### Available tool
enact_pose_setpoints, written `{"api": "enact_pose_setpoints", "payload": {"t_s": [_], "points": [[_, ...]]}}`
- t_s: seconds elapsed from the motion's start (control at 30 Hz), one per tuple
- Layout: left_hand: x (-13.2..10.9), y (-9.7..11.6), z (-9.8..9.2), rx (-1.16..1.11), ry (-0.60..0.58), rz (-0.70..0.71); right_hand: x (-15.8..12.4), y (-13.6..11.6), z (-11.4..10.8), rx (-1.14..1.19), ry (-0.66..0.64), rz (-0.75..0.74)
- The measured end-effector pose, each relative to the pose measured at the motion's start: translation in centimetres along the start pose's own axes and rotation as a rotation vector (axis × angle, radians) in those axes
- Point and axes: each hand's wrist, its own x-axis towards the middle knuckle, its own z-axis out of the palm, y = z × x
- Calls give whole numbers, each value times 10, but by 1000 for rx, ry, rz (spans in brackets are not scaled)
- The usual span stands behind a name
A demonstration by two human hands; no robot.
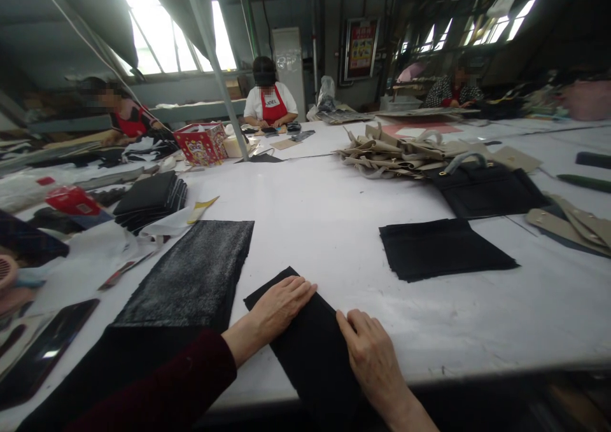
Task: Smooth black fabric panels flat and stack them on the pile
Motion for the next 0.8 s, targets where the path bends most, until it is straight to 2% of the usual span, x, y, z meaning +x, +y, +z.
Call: {"api": "enact_pose_setpoints", "payload": {"t_s": [0.33, 0.53, 0.8], "points": [[2, 4, -3, -57, -22, 30, -9, 4, -5, 57, 2, 0], [7, 14, -9, -95, -87, 34, -15, 5, -11, 84, -20, 19], [7, 20, -10, -67, -83, 31, -19, 7, -16, 94, -52, 34]]}}
